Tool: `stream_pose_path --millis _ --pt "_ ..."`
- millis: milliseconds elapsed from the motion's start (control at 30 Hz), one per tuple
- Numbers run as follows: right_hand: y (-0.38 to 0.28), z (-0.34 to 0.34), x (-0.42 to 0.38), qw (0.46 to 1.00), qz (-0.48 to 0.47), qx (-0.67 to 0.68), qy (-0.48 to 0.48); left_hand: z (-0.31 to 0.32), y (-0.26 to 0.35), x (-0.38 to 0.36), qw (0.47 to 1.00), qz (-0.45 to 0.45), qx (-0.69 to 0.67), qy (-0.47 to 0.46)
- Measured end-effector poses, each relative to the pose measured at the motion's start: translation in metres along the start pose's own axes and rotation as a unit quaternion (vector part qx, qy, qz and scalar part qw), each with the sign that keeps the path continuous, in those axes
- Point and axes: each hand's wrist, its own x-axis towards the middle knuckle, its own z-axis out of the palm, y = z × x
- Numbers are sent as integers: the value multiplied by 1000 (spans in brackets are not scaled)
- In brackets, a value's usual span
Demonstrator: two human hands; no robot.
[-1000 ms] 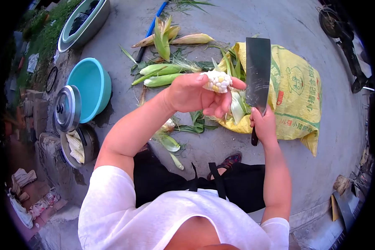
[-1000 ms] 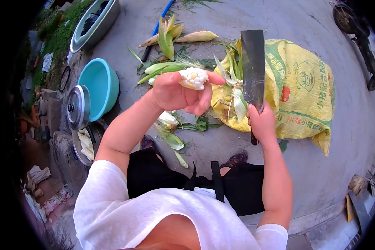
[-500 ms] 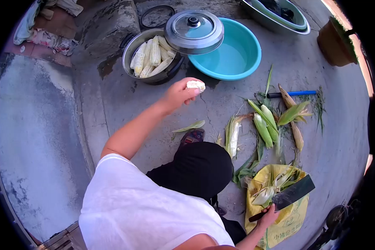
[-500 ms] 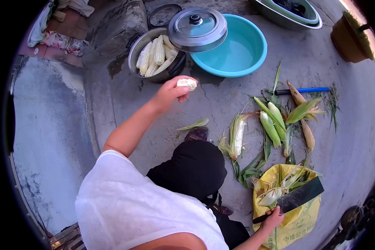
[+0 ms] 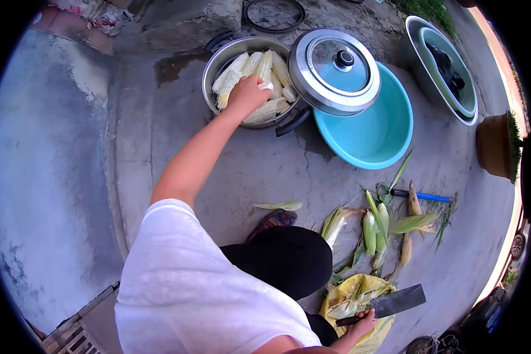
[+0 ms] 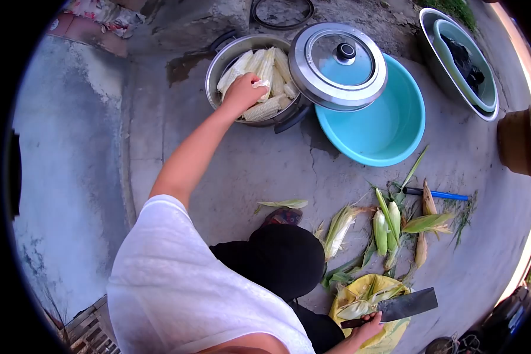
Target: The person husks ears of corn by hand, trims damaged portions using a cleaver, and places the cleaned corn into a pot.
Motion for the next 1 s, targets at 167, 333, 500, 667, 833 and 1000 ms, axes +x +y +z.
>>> stream_pose_path --millis 167,333,500,667,833,1000 --pt "-18 22 -11 1000 -6 -8 -13 18 18 41 995 -26 83 -51" --pt "-18 26 -28 1000 -8 -21 -11 26 -9 46 992 49 100 -63" --pt "-10 22 -30 1000 1 1 -3 26 -6 32 994 107 10 -30" --pt "-5 18 -35 999 9 33 4 34 42 -44 950 209 -215 -90" --pt "-7 11 -41 996 12 79 40 88 93 -112 885 319 -161 -297" --pt "-1 -12 -51 998 -9 41 39 148 128 -165 795 394 -66 -456"
